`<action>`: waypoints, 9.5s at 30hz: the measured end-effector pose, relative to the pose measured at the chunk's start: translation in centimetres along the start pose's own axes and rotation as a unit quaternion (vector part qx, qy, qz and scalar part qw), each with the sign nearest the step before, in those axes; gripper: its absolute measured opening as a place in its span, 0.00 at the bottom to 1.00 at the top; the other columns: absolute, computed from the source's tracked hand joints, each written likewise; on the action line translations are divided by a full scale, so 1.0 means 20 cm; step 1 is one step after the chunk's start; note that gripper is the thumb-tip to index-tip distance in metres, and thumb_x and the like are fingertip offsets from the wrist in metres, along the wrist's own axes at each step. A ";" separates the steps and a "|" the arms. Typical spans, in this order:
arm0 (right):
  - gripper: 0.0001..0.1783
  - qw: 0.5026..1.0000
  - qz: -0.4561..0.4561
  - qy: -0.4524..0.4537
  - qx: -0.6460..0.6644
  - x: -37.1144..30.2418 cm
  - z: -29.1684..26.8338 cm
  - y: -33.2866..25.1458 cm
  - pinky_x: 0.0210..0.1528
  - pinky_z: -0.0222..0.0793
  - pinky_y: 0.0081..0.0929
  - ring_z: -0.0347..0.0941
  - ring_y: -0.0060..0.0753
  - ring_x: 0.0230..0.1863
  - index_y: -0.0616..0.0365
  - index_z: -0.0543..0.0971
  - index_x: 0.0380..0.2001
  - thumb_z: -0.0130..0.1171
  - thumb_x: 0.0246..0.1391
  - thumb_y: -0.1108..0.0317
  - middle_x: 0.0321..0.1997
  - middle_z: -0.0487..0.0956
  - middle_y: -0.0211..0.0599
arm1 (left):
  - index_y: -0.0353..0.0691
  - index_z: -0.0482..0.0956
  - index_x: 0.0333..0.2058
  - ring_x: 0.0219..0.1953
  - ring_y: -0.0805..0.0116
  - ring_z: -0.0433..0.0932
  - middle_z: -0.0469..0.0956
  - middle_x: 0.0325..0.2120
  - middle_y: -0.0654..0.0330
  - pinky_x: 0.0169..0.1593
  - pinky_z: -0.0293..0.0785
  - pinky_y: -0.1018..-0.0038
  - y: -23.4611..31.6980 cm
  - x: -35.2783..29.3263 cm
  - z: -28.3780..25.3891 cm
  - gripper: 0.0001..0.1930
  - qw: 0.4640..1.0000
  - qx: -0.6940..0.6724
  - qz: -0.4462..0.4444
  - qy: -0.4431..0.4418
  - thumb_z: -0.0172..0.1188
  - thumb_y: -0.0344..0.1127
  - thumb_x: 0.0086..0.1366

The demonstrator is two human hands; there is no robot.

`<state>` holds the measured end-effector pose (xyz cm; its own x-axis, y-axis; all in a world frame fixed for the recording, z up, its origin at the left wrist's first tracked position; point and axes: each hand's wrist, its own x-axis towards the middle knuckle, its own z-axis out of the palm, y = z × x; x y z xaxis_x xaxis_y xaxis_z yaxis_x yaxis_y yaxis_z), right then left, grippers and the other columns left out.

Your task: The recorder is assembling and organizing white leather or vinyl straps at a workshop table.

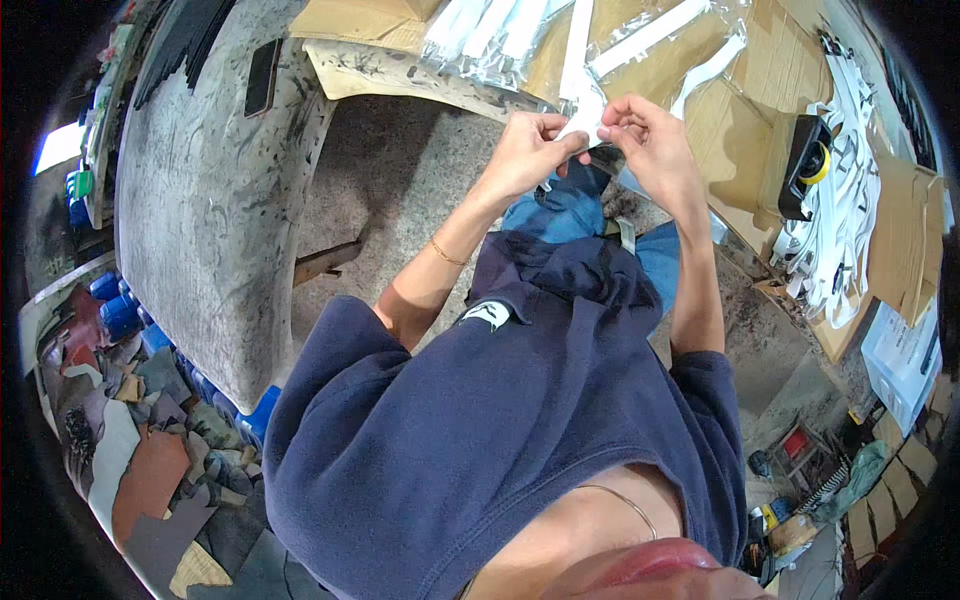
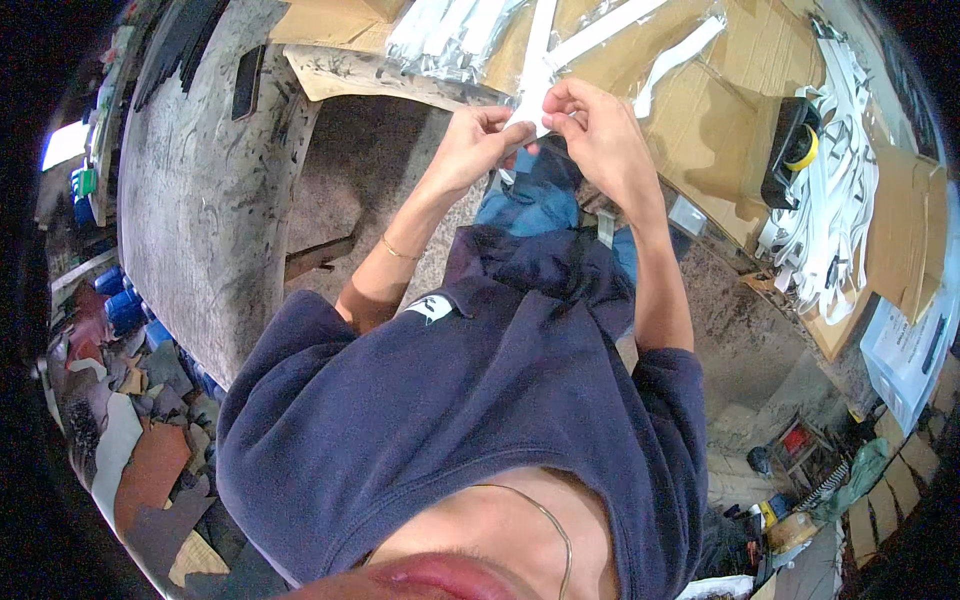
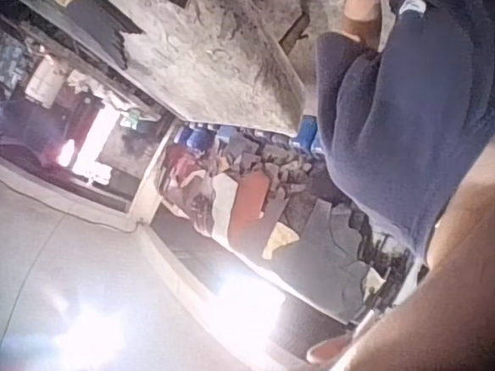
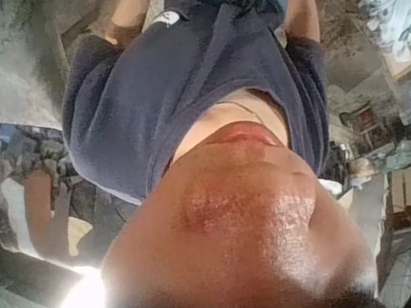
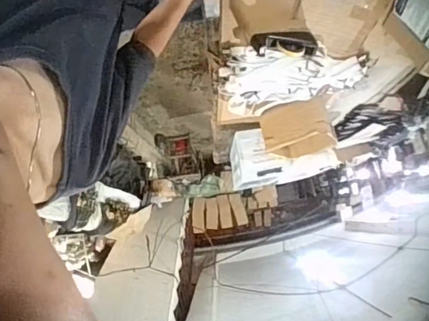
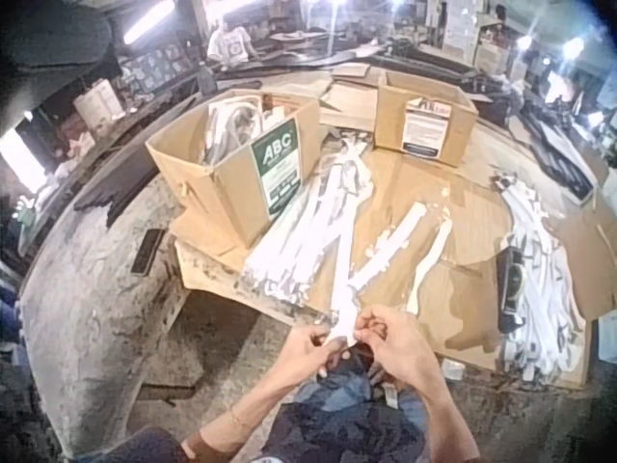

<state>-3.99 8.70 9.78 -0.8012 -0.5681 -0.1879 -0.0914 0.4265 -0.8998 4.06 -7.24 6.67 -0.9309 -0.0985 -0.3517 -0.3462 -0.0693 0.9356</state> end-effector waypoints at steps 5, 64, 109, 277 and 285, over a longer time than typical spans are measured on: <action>0.05 1.000 -0.013 -0.007 -0.025 0.01 0.00 -0.04 0.37 0.71 0.25 0.75 0.25 0.31 0.65 0.76 0.35 0.56 0.54 0.77 0.26 0.78 0.38 | 0.33 0.82 0.31 0.18 0.82 0.70 0.80 0.22 0.64 0.22 0.64 0.83 -0.02 0.01 -0.01 0.09 1.000 0.013 0.001 -0.001 0.59 0.34 0.63; 0.13 0.831 -0.355 0.302 -0.304 -0.16 0.07 0.23 0.59 0.57 0.43 0.71 0.40 0.54 0.52 0.83 0.36 0.62 0.44 0.76 0.50 0.80 0.29 | 0.30 0.81 0.34 0.23 0.75 0.75 0.79 0.20 0.59 0.29 0.69 0.79 -0.05 0.03 0.01 0.21 0.997 -0.051 0.052 -0.025 0.51 0.45 0.70; 0.15 0.882 -0.324 0.106 0.325 0.13 -0.76 -0.86 0.42 0.74 0.26 0.77 0.28 0.36 0.67 0.75 0.46 0.48 0.64 0.67 0.42 0.81 0.45 | 0.29 0.82 0.40 0.32 0.78 0.76 0.82 0.30 0.61 0.38 0.73 0.78 0.87 0.17 0.25 0.11 0.939 0.071 0.319 -0.104 0.64 0.29 0.59; 0.12 0.984 0.036 0.109 0.135 1.70 -1.36 0.75 0.21 0.66 0.21 0.74 0.23 0.23 0.66 0.79 0.38 0.64 0.52 0.70 0.29 0.80 0.39 | 0.28 0.74 0.40 0.30 0.70 0.82 0.81 0.32 0.54 0.32 0.80 0.78 0.09 0.91 0.11 0.09 0.978 0.009 -0.089 -0.188 0.57 0.29 0.65; 0.14 0.969 -0.024 0.184 -0.163 1.72 -1.40 0.84 0.33 0.72 0.32 0.76 0.36 0.27 0.64 0.80 0.38 0.65 0.48 0.70 0.32 0.81 0.39 | 0.28 0.73 0.45 0.34 0.63 0.82 0.80 0.34 0.50 0.38 0.82 0.72 0.03 0.61 0.00 0.13 0.951 -0.082 -0.230 -0.191 0.56 0.32 0.67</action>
<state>-49.63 15.92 -0.72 -0.9424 -0.3295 0.0574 -0.2675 0.6394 -0.7208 -7.46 -8.48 3.00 -0.6713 0.3455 -0.6558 -0.7326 -0.1751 0.6577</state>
